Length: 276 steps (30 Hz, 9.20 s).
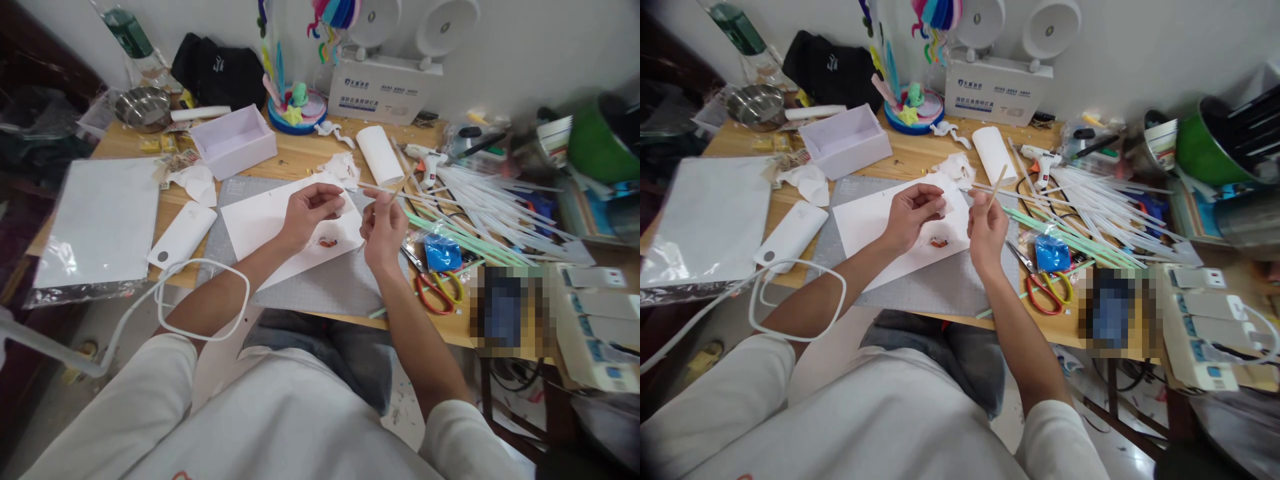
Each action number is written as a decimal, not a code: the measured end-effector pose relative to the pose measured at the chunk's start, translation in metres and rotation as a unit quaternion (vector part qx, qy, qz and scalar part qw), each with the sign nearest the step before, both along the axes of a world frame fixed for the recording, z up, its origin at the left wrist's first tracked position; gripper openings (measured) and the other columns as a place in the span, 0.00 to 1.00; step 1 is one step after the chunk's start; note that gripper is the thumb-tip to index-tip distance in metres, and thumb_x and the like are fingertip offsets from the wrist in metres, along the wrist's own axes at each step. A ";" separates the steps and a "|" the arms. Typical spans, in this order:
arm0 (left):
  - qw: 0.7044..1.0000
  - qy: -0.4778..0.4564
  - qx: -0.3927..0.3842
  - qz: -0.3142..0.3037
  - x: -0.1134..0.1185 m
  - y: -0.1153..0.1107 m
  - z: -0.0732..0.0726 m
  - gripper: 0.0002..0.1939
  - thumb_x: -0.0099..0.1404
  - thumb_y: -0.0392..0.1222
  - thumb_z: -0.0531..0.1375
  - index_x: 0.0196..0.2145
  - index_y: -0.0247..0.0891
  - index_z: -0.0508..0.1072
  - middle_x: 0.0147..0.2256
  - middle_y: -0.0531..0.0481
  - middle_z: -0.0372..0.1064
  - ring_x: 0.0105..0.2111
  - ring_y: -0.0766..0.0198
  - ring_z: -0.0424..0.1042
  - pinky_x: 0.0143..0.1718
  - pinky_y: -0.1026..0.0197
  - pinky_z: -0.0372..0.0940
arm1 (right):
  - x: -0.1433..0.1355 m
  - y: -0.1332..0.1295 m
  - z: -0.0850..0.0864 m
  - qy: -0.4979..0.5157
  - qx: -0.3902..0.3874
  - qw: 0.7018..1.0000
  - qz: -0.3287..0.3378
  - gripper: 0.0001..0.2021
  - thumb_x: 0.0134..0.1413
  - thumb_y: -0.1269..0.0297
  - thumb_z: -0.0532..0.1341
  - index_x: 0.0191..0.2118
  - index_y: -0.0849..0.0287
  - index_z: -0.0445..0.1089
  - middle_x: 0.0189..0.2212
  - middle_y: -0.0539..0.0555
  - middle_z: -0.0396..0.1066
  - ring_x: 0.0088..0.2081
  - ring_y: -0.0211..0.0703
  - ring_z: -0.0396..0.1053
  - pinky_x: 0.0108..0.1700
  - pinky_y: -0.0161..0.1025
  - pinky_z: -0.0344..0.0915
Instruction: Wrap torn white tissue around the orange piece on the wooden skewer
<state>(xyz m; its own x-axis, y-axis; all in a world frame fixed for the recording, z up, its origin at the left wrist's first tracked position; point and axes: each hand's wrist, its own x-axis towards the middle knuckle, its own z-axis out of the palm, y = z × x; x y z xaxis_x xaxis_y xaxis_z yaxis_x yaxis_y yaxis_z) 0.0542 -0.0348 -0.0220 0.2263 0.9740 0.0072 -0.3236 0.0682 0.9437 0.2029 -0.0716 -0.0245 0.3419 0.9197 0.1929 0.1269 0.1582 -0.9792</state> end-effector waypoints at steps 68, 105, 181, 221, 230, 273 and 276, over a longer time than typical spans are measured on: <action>0.999 -0.009 0.030 -0.027 0.002 -0.008 0.000 0.20 0.58 0.49 0.72 0.42 0.41 0.71 0.32 0.56 0.69 0.32 0.70 0.74 0.33 0.68 0.75 | -0.012 -0.008 0.011 0.159 -0.020 0.984 0.082 0.08 0.44 0.58 0.72 0.28 0.54 0.76 0.18 0.42 0.70 0.18 0.29 0.65 0.22 0.31 0.66; 0.999 0.012 0.053 0.002 0.002 -0.008 -0.001 0.22 0.57 0.54 0.73 0.38 0.41 0.68 0.32 0.56 0.69 0.32 0.70 0.73 0.32 0.67 0.75 | -0.011 -0.008 0.009 0.110 -0.035 0.991 0.071 0.11 0.47 0.53 0.71 0.29 0.54 0.75 0.18 0.42 0.68 0.19 0.30 0.65 0.24 0.33 0.67; 0.976 0.179 0.120 0.033 -0.001 -0.005 -0.003 0.08 0.69 0.40 0.57 0.30 0.38 0.68 0.29 0.53 0.66 0.29 0.69 0.64 0.29 0.67 0.61 | -0.008 -0.003 0.015 0.224 -0.100 0.969 0.035 0.08 0.40 0.61 0.65 0.26 0.54 0.66 0.17 0.40 0.63 0.19 0.29 0.61 0.22 0.31 0.61; 0.990 0.135 0.018 -0.025 -0.027 0.007 0.004 0.05 0.67 0.31 0.59 0.34 0.37 0.67 0.27 0.54 0.68 0.23 0.72 0.68 0.24 0.68 0.65 | 0.012 -0.020 0.026 -0.542 -0.284 0.786 0.083 0.14 0.57 0.55 0.59 0.35 0.59 0.77 0.36 0.68 0.80 0.41 0.60 0.77 0.44 0.50 0.68; 0.928 0.341 0.138 -0.065 -0.072 -0.075 0.005 0.06 0.69 0.42 0.60 0.35 0.39 0.74 0.33 0.50 0.76 0.32 0.65 0.74 0.35 0.62 0.69 | 0.035 -0.033 0.030 -0.285 -0.274 0.915 0.081 0.07 0.49 0.62 0.61 0.23 0.57 0.71 0.14 0.49 0.69 0.19 0.40 0.67 0.25 0.38 0.61; 0.822 0.481 0.289 -0.095 -0.054 -0.050 -0.013 0.08 0.72 0.39 0.57 0.40 0.37 0.76 0.47 0.44 0.74 0.47 0.56 0.75 0.52 0.53 0.70 | -0.002 -0.056 -0.018 0.023 -0.080 0.996 0.040 0.13 0.53 0.51 0.68 0.34 0.55 0.73 0.25 0.48 0.76 0.25 0.39 0.75 0.29 0.38 0.71; 0.814 0.507 0.268 -0.090 -0.052 -0.048 -0.012 0.09 0.72 0.41 0.58 0.38 0.36 0.77 0.46 0.43 0.72 0.42 0.58 0.75 0.47 0.54 0.71 | -0.003 -0.056 -0.018 0.023 -0.080 0.996 0.037 0.13 0.53 0.51 0.68 0.34 0.55 0.73 0.25 0.48 0.76 0.24 0.39 0.74 0.29 0.38 0.72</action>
<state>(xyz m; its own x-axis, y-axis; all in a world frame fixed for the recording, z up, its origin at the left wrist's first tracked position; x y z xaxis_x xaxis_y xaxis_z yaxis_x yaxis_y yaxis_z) 0.0019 -0.0825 -0.0337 0.5187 0.8432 0.1411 0.6104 -0.4808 0.6295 0.2003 -0.1274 -0.0429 0.2774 0.9603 0.0283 0.0746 0.0078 -0.9972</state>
